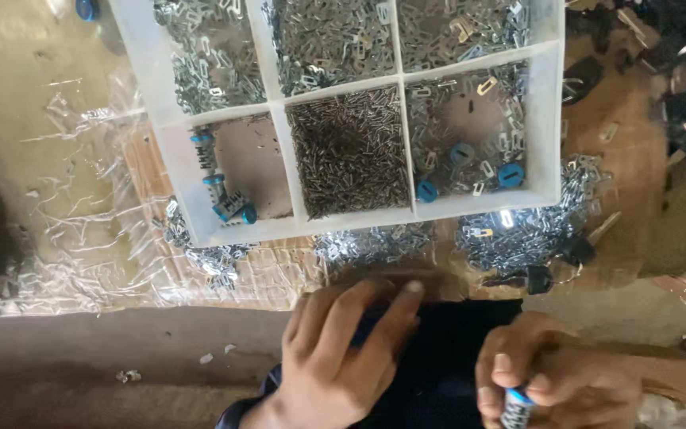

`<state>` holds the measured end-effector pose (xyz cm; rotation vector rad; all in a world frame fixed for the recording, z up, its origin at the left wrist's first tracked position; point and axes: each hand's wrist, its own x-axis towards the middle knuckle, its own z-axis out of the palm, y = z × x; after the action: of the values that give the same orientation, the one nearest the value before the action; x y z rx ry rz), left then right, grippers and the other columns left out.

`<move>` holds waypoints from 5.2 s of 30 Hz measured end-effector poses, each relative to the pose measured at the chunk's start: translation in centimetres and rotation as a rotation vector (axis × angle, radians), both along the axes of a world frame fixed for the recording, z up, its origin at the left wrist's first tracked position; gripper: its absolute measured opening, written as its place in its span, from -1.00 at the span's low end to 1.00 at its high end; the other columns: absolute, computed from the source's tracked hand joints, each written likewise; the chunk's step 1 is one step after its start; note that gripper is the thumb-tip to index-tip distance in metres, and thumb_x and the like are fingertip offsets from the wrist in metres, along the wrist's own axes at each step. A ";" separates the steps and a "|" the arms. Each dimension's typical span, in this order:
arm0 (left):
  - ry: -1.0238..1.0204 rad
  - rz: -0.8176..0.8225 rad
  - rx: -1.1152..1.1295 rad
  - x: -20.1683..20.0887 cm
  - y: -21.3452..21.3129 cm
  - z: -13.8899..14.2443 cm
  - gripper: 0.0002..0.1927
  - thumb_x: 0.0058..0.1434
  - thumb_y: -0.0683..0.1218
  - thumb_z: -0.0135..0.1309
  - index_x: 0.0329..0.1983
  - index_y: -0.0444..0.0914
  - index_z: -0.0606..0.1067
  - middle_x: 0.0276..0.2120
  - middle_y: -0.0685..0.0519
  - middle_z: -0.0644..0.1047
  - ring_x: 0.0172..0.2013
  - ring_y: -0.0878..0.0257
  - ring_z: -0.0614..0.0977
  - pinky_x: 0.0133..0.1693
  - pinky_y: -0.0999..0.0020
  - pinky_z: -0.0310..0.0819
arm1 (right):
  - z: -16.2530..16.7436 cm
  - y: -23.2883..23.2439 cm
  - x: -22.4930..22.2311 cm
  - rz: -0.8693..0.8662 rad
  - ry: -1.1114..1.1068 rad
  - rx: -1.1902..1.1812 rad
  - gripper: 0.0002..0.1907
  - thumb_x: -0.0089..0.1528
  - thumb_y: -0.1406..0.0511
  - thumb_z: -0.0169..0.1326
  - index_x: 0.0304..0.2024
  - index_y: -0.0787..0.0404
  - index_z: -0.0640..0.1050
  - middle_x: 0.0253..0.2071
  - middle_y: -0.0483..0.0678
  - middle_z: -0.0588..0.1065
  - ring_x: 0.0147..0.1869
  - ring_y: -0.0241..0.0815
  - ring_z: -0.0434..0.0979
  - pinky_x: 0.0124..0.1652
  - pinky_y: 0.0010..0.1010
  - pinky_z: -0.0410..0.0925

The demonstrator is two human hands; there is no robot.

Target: The person assembles small spring-loaded keychain hardware at a workbench. They pick metal springs, blue plastic caps, and small metal clips from a compartment tray and piles on the table, then press and fit the parts together by hand one piece at a time, placing finished assemblies aside.

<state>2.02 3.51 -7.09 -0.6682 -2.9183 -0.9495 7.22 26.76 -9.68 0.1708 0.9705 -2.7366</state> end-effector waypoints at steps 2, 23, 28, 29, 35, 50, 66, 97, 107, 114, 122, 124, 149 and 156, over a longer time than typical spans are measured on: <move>0.006 -0.036 -0.074 -0.3 0.6 0.1 -0.59 0.29 -0.03 0.25 0.19 -0.17 0.60 -0.16 0.03 0.47 -0.24 0.18 0.56 -0.23 0.28 0.50 | 0.9 -2.4 1.0 -0.041 -0.115 0.028 -0.73 0.21 0.53 0.33 -0.06 0.43 0.59 -0.04 0.31 0.46 -0.16 0.10 0.59 -0.29 -0.24 0.59; 0.055 -0.043 0.089 0.7 -4.2 -0.4 -0.71 0.04 -0.23 0.30 -0.12 -0.21 0.66 -0.21 0.01 0.58 -0.17 0.12 0.62 -0.17 0.25 0.61 | -0.9 -2.6 2.7 -0.009 -0.219 0.190 -0.49 0.01 0.75 0.29 -0.01 0.42 0.58 0.02 0.33 0.45 -0.02 0.06 0.62 -0.18 -0.24 0.62; -0.282 0.225 0.503 2.6 -2.0 0.1 -0.83 0.16 -0.16 0.38 -0.23 -0.09 0.63 -0.28 0.13 0.66 -0.24 0.32 0.69 -0.21 0.39 0.60 | -1.3 -3.0 3.1 0.027 -0.200 0.143 -0.53 0.07 0.75 0.26 0.01 0.45 0.57 0.08 0.33 0.42 0.05 0.12 0.62 -0.11 -0.18 0.65; -0.270 0.157 0.558 2.9 -1.5 -0.1 -0.83 0.17 -0.14 0.39 -0.22 -0.09 0.63 -0.28 0.12 0.66 -0.25 0.32 0.68 -0.21 0.38 0.55 | -1.4 -2.9 3.2 0.054 -0.222 0.134 -0.56 0.09 0.73 0.24 0.00 0.47 0.57 0.10 0.34 0.41 0.07 0.13 0.62 -0.12 -0.16 0.66; -0.273 0.005 0.583 2.6 0.7 -0.4 -0.83 0.25 -0.14 0.38 -0.15 -0.10 0.62 -0.22 0.12 0.66 -0.22 0.31 0.66 -0.15 0.35 0.53 | -1.5 -1.5 4.1 -0.015 -0.173 0.164 -0.66 0.15 0.72 0.22 -0.02 0.54 0.61 0.09 0.44 0.44 -0.03 0.18 0.70 -0.15 -0.18 0.69; -0.213 -0.024 0.379 2.8 0.4 -1.0 -0.64 0.08 -0.16 0.32 -0.01 -0.15 0.60 -0.34 0.08 0.47 -0.40 0.25 0.57 -0.32 0.34 0.52 | -1.2 -0.7 4.0 0.009 -0.195 0.177 -0.61 0.03 0.67 0.38 -0.09 0.49 0.65 -0.03 0.36 0.50 -0.04 0.08 0.62 -0.18 -0.21 0.62; 0.055 -0.008 0.021 1.9 4.2 -2.0 -0.66 0.19 -0.12 0.34 0.04 -0.24 0.65 -0.15 0.00 0.52 -0.18 0.14 0.62 -0.18 0.25 0.58 | 0.3 1.6 4.2 -0.143 -0.150 0.178 -0.76 0.10 0.70 0.26 -0.19 0.49 0.68 -0.15 0.31 0.55 -0.15 0.04 0.64 -0.22 -0.23 0.64; -0.466 0.262 0.640 5.5 -10.0 0.9 -0.62 0.29 -0.15 0.37 0.15 -0.13 0.56 -0.19 0.03 0.49 -0.25 0.28 0.55 -0.22 0.33 0.52 | -2.0 -9.3 2.3 0.262 0.046 0.261 -0.56 0.11 0.60 0.36 0.05 0.47 0.61 0.05 0.31 0.50 0.09 0.05 0.59 -0.02 -0.22 0.57; 0.004 0.100 -0.099 1.0 -11.4 0.3 -0.58 0.02 -0.16 0.31 0.01 -0.19 0.63 -0.11 -0.03 0.54 -0.07 -0.01 0.59 -0.03 0.19 0.56 | -0.7 -9.0 1.2 0.129 -0.016 0.193 -0.61 0.18 0.64 0.33 0.06 0.53 0.60 0.06 0.36 0.48 0.07 0.06 0.63 0.00 -0.16 0.64; -0.051 0.135 0.215 1.7 -8.5 -1.3 -0.72 -0.02 -0.28 0.29 -0.21 -0.23 0.60 -0.25 0.01 0.57 -0.24 0.15 0.63 -0.19 0.31 0.58 | -0.5 -6.4 1.1 0.002 -0.111 0.286 -0.52 0.08 0.63 0.38 0.03 0.42 0.57 -0.02 0.30 0.50 -0.08 -0.07 0.64 -0.14 -0.27 0.64; -0.150 -0.033 0.569 0.4 0.2 0.2 -0.79 0.06 -0.22 0.40 -0.28 -0.18 0.60 -0.34 0.07 0.67 -0.29 0.28 0.70 -0.27 0.36 0.53 | -0.1 -3.0 2.1 -0.060 -0.203 0.306 -0.57 0.07 0.68 0.29 0.00 0.49 0.57 0.01 0.42 0.47 -0.06 0.11 0.67 -0.25 -0.28 0.65; -0.118 -0.039 0.475 0.0 1.2 0.5 -0.79 0.05 -0.22 0.40 -0.30 -0.18 0.59 -0.35 0.10 0.63 -0.30 0.27 0.68 -0.26 0.34 0.52 | -0.3 -2.4 2.5 -0.069 -0.211 0.289 -0.60 0.10 0.68 0.27 -0.01 0.52 0.57 0.01 0.45 0.47 -0.01 0.16 0.66 -0.27 -0.28 0.66; 0.076 0.104 0.046 2.8 -2.5 -1.5 -0.74 0.13 -0.18 0.41 -0.19 -0.20 0.55 -0.21 0.10 0.64 -0.09 0.15 0.61 -0.08 0.25 0.57 | -0.7 -1.2 3.1 -0.057 -0.126 0.317 -0.54 0.15 0.67 0.28 0.10 0.50 0.55 0.15 0.37 0.44 0.06 0.10 0.65 -0.09 -0.14 0.69; 0.151 -0.022 -0.017 1.4 -2.3 -2.0 -0.73 0.11 -0.16 0.42 -0.14 -0.17 0.61 -0.20 0.03 0.59 -0.15 0.05 0.56 -0.14 0.24 0.57 | -0.2 -1.4 2.5 -0.080 -0.180 0.433 -0.58 0.06 0.66 0.27 -0.02 0.43 0.57 0.00 0.35 0.47 -0.07 0.02 0.67 -0.23 -0.23 0.69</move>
<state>3.46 1.22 -9.07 -0.7398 -2.7952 -0.8376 9.75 25.35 -9.89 0.5285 1.5128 -2.4830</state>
